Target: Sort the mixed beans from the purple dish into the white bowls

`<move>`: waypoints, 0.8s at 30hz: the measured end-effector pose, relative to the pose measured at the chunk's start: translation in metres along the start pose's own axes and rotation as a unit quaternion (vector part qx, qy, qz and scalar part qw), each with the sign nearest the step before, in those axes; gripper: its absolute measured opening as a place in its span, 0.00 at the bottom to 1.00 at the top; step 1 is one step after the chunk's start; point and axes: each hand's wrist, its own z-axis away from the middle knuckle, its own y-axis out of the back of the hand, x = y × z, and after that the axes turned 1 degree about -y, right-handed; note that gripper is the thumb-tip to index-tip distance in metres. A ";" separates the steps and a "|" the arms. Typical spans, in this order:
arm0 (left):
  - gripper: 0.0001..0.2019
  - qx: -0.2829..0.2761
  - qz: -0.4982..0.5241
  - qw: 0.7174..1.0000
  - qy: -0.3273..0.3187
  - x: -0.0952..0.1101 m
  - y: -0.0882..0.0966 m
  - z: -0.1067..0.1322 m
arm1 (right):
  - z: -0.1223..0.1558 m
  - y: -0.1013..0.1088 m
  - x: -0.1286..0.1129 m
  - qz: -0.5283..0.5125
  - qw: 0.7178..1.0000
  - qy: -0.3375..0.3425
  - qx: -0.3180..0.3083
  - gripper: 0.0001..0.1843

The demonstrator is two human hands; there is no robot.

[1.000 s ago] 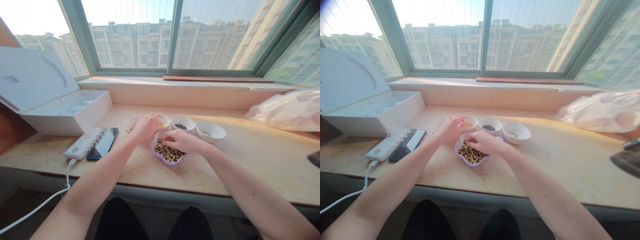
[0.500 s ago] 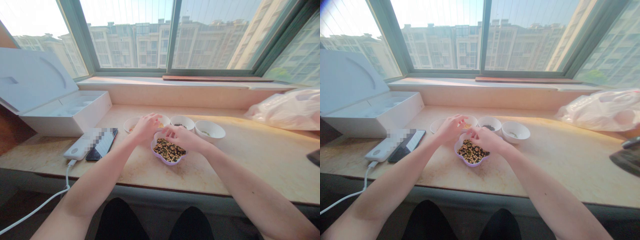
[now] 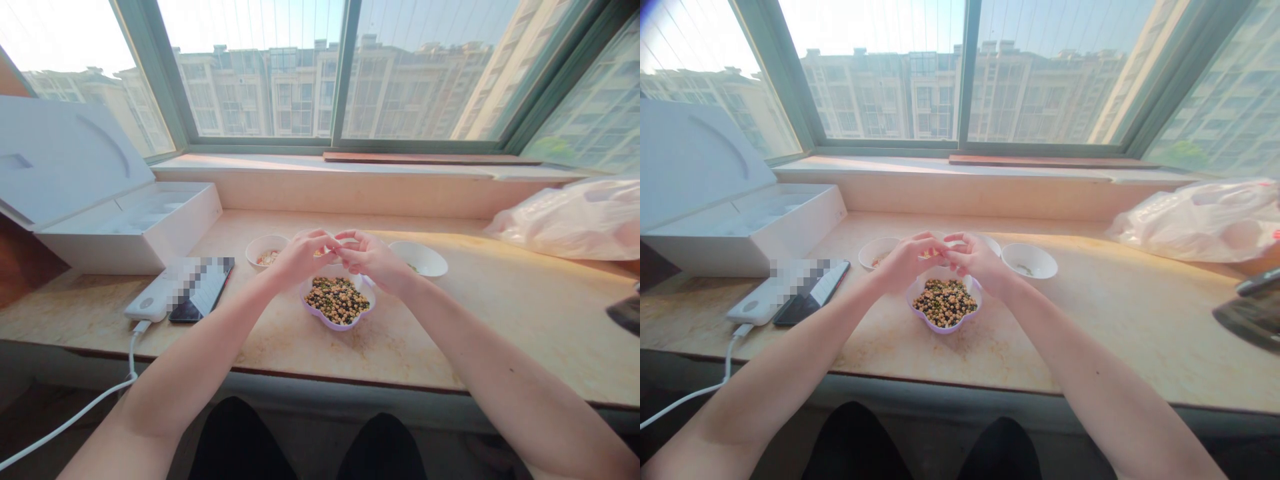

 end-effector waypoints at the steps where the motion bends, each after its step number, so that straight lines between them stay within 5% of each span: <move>1: 0.06 0.009 0.003 1.000 0.002 -0.001 -0.001 0.000 | 0.000 0.000 0.000 -0.001 1.000 -0.003 -0.001 0.27; 6: 0.07 0.016 -0.034 0.999 0.023 -0.012 -0.001 0.000 | 0.002 -0.001 0.002 0.157 0.985 0.036 0.054 0.22; 11: 0.10 -0.018 -0.139 0.989 0.054 -0.026 0.010 -0.002 | 0.010 -0.005 0.002 0.443 0.884 0.149 0.003 0.19; 20: 0.13 -0.066 -0.226 0.967 0.102 -0.026 0.013 -0.004 | 0.020 -0.013 -0.006 0.595 0.789 0.094 -0.119 0.23; 24: 0.15 -0.074 -0.223 0.966 0.105 -0.026 0.012 -0.003 | 0.021 -0.017 -0.004 0.597 0.780 0.106 -0.157 0.21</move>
